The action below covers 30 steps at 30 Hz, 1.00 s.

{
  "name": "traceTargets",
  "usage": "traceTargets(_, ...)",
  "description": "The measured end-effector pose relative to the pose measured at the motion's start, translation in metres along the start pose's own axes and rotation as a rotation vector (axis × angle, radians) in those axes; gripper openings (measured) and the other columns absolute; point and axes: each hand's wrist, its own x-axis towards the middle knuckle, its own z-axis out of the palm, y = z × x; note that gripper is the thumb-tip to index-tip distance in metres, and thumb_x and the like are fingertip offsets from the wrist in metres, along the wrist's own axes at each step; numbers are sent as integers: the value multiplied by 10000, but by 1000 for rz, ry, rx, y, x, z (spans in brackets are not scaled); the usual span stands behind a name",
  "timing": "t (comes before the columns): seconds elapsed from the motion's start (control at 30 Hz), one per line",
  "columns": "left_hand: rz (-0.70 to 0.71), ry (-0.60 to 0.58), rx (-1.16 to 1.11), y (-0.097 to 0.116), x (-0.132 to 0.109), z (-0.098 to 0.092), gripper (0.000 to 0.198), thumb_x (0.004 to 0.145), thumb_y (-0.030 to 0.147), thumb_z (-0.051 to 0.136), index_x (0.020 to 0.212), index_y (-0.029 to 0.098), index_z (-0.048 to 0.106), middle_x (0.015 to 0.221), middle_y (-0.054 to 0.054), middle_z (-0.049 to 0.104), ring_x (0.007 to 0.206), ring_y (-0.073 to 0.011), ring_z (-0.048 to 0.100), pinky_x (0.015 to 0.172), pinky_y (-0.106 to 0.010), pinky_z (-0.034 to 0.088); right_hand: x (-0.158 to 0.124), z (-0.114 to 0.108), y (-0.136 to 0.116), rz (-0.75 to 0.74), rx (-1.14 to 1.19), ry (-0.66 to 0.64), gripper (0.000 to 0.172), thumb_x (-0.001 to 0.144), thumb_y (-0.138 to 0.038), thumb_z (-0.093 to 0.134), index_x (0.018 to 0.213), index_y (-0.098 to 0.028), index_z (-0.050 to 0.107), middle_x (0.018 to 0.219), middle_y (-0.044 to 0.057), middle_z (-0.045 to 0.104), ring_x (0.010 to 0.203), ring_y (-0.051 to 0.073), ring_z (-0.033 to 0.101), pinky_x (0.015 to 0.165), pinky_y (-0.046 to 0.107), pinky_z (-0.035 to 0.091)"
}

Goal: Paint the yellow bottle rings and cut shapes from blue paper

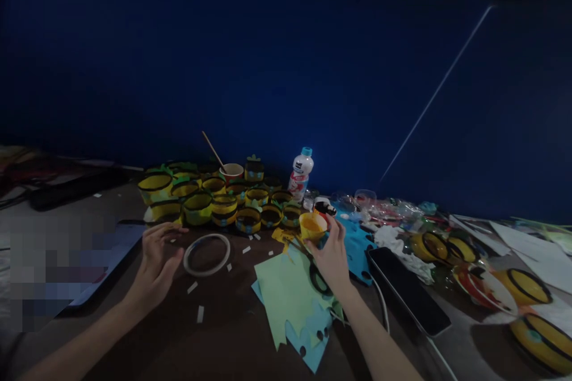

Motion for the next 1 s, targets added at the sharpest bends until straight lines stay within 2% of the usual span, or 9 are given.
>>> traceTargets(0.17,39,-31,88,10,1,-2,340,815,202,473,1132,199,350,1092,-109,430,1095,-270,403,922,-515,399,-1,3,7,-133,27,74,633,765,-427,570,1280,-206,277,1202,149,372,1081,296,463,875,474,430)
traceTargets(0.43,7,-75,104,15,-1,3,325,820,234,463,1124,201,351,1070,-99,424,1069,-270,422,913,-502,407,-4,2,8,-172,91,166,529,784,-393,561,1216,-198,326,1155,135,381,1013,261,491,857,459,430)
traceTargets(0.63,106,-135,115,21,-2,4,365,799,195,494,1127,189,334,1064,-110,437,1065,-272,432,895,-451,437,0,-13,0,-139,166,220,287,808,-319,516,1056,-181,469,1036,110,464,864,225,505,757,397,441)
traceTargets(0.73,147,-151,139,23,-1,7,378,789,160,502,1128,173,335,1063,-121,436,1058,-268,442,895,-444,439,7,-29,-7,-101,228,190,170,829,-307,481,944,-189,523,901,71,529,802,205,519,710,354,445)
traceTargets(0.87,149,-163,167,23,-1,8,368,782,145,507,1117,165,355,1063,-125,429,1043,-270,453,884,-455,449,23,-55,-6,-71,258,139,152,856,-301,429,924,-191,511,779,36,575,723,177,583,669,309,475)
traceTargets(0.93,158,-149,165,22,-1,8,372,781,140,508,1118,171,354,1053,-119,436,1042,-269,456,882,-457,453,29,-66,3,-60,196,22,159,858,-290,405,941,-187,493,772,36,591,706,169,604,664,298,489)
traceTargets(1.0,172,-131,163,22,0,7,380,781,132,505,1124,180,349,1042,-110,445,1045,-268,455,884,-459,453,32,-74,15,-105,-94,-235,184,855,-259,361,947,-191,505,856,51,612,777,168,611,706,295,484)
